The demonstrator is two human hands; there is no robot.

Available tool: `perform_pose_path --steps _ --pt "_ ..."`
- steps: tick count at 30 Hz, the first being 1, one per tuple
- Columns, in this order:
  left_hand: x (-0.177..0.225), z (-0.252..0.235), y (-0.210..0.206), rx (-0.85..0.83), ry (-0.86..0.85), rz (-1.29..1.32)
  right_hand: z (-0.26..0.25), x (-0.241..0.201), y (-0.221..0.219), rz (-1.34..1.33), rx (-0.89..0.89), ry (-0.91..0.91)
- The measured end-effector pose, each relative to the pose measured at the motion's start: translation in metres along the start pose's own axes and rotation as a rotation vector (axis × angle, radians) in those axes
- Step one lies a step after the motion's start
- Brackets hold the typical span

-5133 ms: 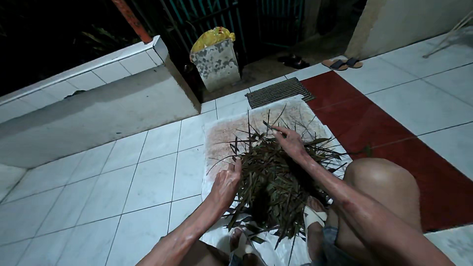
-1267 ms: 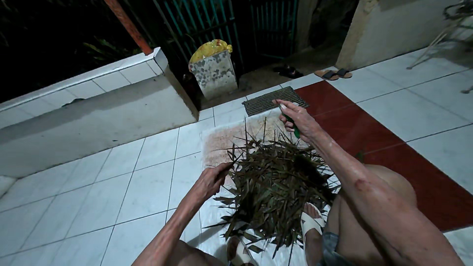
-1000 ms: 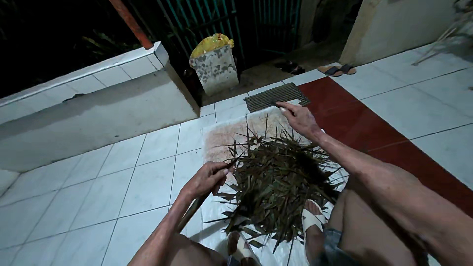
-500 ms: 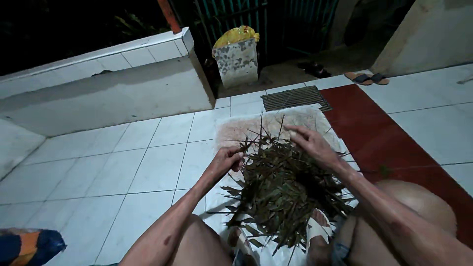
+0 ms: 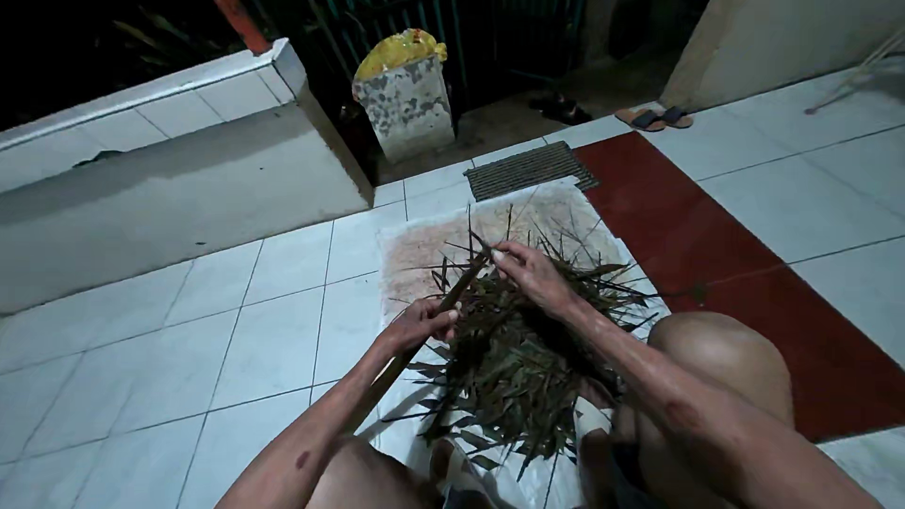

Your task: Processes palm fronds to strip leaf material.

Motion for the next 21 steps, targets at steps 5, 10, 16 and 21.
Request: perform_pose_path --steps 5,10,16,21 --pt "-0.006 0.005 0.000 -0.058 -0.024 0.043 -0.010 -0.001 0.021 -0.003 0.078 -0.042" --pt "0.021 0.010 -0.004 0.141 -0.016 -0.124 -0.005 0.004 0.018 0.079 0.138 -0.077" --pt "0.037 0.007 0.009 0.410 0.001 -0.488 -0.005 0.014 -0.009 0.201 0.034 0.039" --pt "0.041 0.008 0.008 0.521 0.000 -0.800 0.000 0.006 -0.029 0.155 -0.023 0.083"
Point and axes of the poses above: each hand's wrist, its own z-axis away from the middle knuckle, its own y-axis out of the back of the hand, x = y × z, the point moved 3 cm from there along -z, towards the middle knuckle, and after that the axes turned 7 degrees about y, right-handed, at the moved point
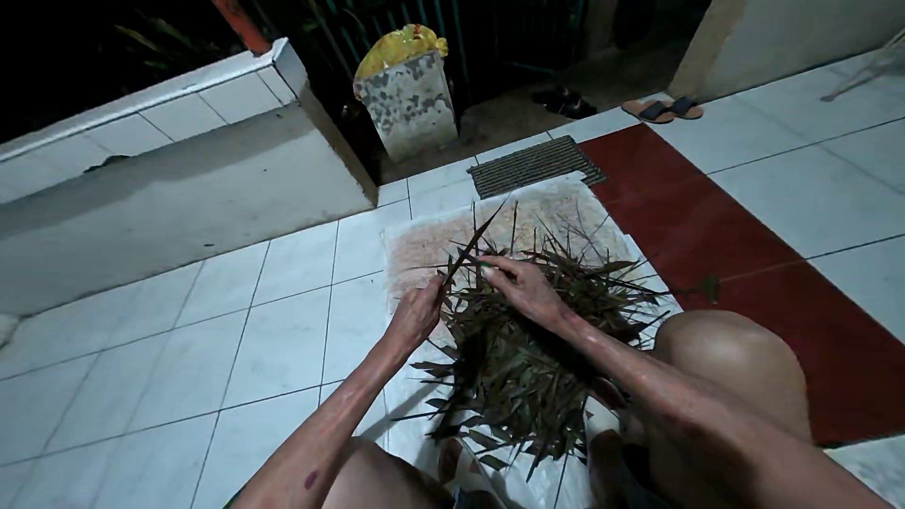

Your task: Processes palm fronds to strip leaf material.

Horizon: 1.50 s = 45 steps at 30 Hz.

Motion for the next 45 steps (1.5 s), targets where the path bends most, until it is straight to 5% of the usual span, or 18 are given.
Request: perform_pose_path --steps 11,45 --pt "0.009 0.011 0.003 0.176 -0.126 -0.152 0.000 -0.010 -0.016 0.050 -0.075 -0.047" --pt "0.052 0.039 0.016 -0.013 0.094 -0.371 0.004 -0.010 -0.017 0.362 0.058 -0.258"
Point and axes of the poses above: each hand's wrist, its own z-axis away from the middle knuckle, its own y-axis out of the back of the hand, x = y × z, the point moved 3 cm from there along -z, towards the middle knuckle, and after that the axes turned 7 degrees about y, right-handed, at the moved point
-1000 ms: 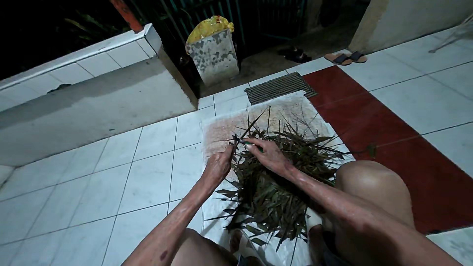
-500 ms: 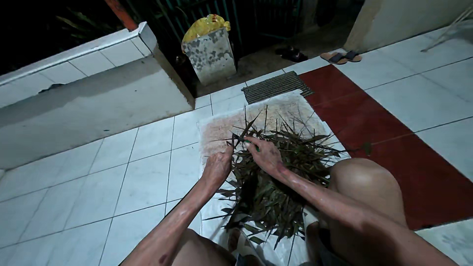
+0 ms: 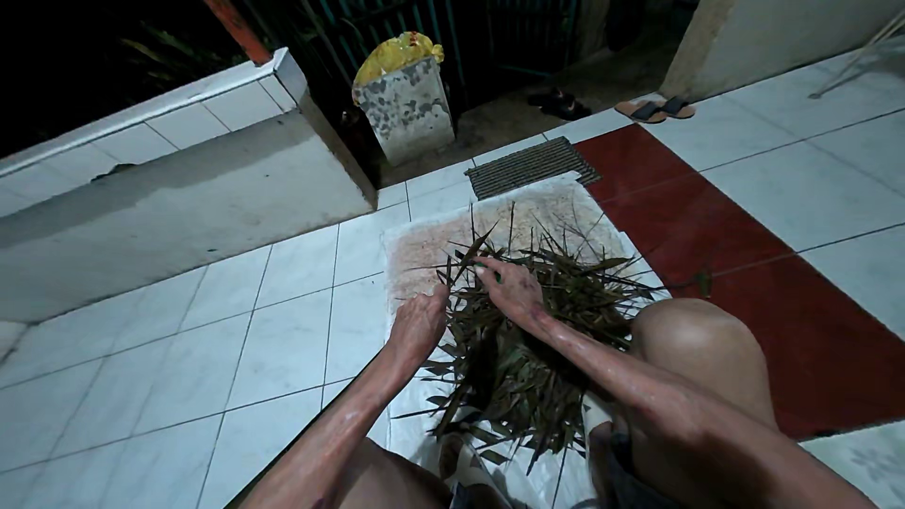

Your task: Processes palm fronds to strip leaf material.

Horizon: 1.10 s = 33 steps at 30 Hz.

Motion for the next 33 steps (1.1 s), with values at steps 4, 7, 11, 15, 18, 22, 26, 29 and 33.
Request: perform_pose_path --steps 4,7,11,15,18,22,26,29,33 --pt "0.001 0.003 0.002 -0.021 0.014 0.010 0.000 0.001 -0.001 0.025 0.021 0.009" --pt "0.002 0.007 0.004 -0.028 0.023 0.008 0.000 0.002 0.002 0.028 0.034 0.002" --pt "0.002 0.011 0.004 -0.012 0.022 0.012 -0.001 0.004 0.004 0.018 0.055 -0.003" --pt "0.004 0.016 0.008 -0.037 0.029 0.020 -0.004 0.009 0.010 0.027 0.076 -0.001" --pt "0.005 0.022 0.010 -0.050 0.038 0.023 -0.008 0.013 0.016 0.036 0.086 -0.040" --pt "0.001 0.030 0.011 -0.050 0.040 0.022 -0.015 0.028 0.024 -0.016 0.114 -0.059" --pt "-0.005 0.038 0.010 -0.046 0.058 0.000 -0.023 0.052 0.037 -0.015 0.195 -0.100" --pt "-0.010 0.038 0.010 -0.035 0.089 -0.033 -0.018 0.053 0.041 -0.035 0.206 -0.098" --pt "-0.010 0.035 0.007 -0.025 0.078 -0.060 -0.003 0.043 0.032 -0.105 0.119 -0.012"
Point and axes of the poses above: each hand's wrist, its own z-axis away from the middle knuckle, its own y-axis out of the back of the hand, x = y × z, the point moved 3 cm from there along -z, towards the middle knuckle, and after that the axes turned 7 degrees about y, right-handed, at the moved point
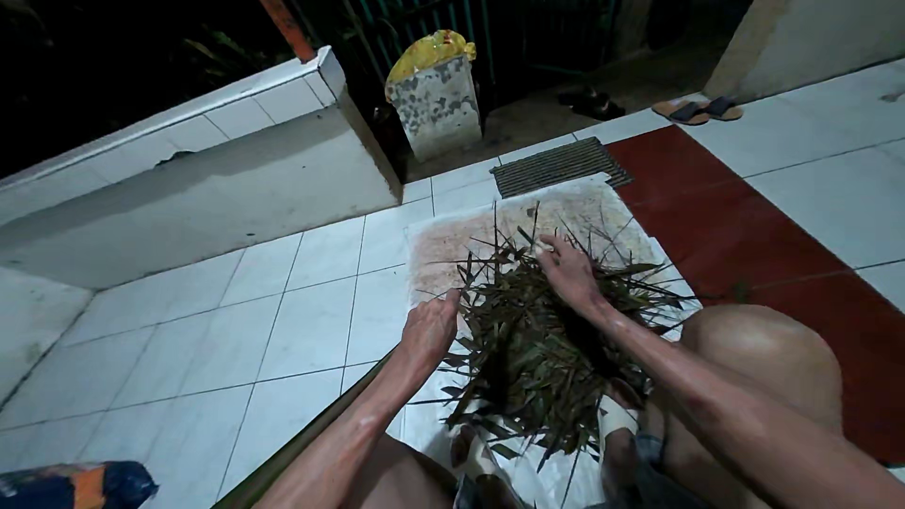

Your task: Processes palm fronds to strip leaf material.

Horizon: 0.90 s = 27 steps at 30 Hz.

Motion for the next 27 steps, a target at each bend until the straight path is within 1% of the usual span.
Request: perform_pose_path --steps 3,5,7,10,13,16,21,27 --pt "0.006 -0.002 0.001 -0.028 0.007 -0.019 0.008 -0.010 -0.010 -0.085 -0.108 0.113" --pt "0.010 -0.003 0.001 -0.011 -0.002 -0.033 0.013 -0.019 -0.015 -0.114 -0.198 0.180" --pt "0.015 -0.002 0.001 -0.003 -0.006 -0.056 0.016 -0.026 -0.018 -0.125 -0.255 0.210" --pt "0.019 0.000 0.001 0.017 -0.019 -0.080 0.017 -0.027 -0.020 -0.111 -0.293 0.205" --pt "0.020 0.001 -0.002 0.064 -0.045 -0.096 0.017 -0.025 -0.019 -0.071 -0.288 0.173" --pt "0.022 0.001 -0.002 0.083 -0.050 -0.113 0.018 -0.026 -0.017 0.016 -0.245 0.125" --pt "0.026 0.000 -0.002 0.079 -0.050 -0.130 0.018 -0.027 -0.013 0.104 -0.175 0.108" --pt "0.030 -0.002 -0.002 0.142 -0.070 -0.135 0.015 -0.026 -0.009 0.156 -0.120 0.090"
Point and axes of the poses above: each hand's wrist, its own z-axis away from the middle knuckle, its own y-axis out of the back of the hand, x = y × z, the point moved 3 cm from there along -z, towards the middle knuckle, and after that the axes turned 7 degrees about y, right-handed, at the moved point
